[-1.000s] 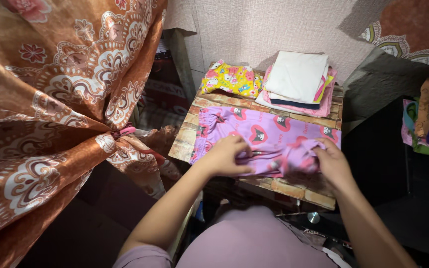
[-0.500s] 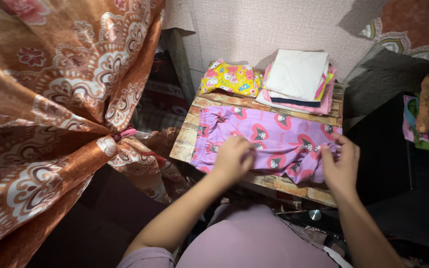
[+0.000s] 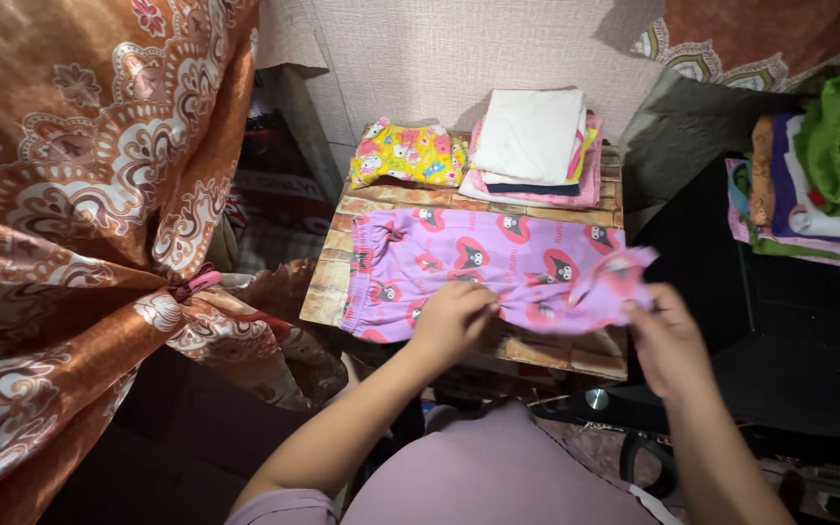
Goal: The person folds several small garments on a small table, including a purple patterned top, a white top with colorful trim, a yellow top, and a white patterned top. Each item is smoothed, folded into a compact rectangle, and placed into a growing stack.
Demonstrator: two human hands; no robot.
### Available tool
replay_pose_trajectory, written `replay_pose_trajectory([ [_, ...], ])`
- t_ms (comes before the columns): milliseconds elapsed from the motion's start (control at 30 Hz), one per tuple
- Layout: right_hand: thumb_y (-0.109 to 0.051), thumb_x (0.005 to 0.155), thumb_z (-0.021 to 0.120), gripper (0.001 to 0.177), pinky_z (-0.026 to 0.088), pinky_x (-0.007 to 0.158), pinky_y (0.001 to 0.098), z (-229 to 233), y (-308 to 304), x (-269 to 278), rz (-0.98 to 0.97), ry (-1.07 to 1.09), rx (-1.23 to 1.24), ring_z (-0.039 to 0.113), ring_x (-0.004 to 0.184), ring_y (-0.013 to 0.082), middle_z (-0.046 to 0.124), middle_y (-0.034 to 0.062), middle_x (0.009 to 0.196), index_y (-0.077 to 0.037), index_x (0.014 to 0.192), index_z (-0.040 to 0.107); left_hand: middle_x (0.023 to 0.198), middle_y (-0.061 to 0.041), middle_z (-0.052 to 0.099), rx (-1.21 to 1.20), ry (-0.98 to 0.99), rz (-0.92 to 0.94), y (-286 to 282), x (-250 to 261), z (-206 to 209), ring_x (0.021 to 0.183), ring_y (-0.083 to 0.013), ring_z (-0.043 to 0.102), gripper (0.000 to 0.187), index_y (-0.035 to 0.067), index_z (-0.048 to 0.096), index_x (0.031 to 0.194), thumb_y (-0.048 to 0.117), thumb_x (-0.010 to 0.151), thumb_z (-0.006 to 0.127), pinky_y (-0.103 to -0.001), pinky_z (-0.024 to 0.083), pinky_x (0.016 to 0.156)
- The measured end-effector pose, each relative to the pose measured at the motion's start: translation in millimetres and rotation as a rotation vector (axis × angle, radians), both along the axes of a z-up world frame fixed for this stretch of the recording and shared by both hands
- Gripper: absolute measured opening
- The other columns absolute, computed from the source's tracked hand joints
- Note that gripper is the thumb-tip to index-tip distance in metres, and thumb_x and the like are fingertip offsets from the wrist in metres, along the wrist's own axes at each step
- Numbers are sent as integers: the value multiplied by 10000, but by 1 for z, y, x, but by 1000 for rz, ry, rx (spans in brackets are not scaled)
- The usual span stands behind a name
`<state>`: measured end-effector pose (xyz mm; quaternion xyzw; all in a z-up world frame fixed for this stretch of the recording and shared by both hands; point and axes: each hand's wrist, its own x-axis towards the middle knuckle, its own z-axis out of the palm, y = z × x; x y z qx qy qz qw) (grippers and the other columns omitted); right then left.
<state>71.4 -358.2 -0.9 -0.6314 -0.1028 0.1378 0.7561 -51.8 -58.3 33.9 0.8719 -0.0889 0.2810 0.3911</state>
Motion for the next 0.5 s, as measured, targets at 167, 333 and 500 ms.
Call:
replay_pose_trajectory([
  [167, -26, 1024, 594, 174, 522, 978, 287, 3, -25, 6, 25, -17, 239, 625, 1089, 129, 640, 66, 1169, -54, 1190, 553, 860, -119, 685, -58, 275, -59, 11, -13, 16, 814, -341, 667, 180, 74, 704, 998, 240, 991, 634, -430, 515, 697],
  [333, 43, 868, 599, 357, 504, 835, 262, 3, -17, 7, -15, -155, -161, 611, 969, 97, 631, 29, 1095, -83, 1197, 542, 830, -108, 705, 178, 536, -70, 9, -25, 30, 797, -327, 685, 328, 115, 718, 927, 436, 861, 738, -446, 525, 698],
  [500, -76, 1006, 623, 109, 496, 837, 253, 7, -10, -4, 65, 45, -77, 614, 945, 78, 670, 11, 1024, -40, 1108, 640, 961, -114, 676, 154, 279, -95, -17, -24, 19, 918, -331, 664, 312, 131, 719, 999, 412, 869, 756, -436, 529, 780],
])
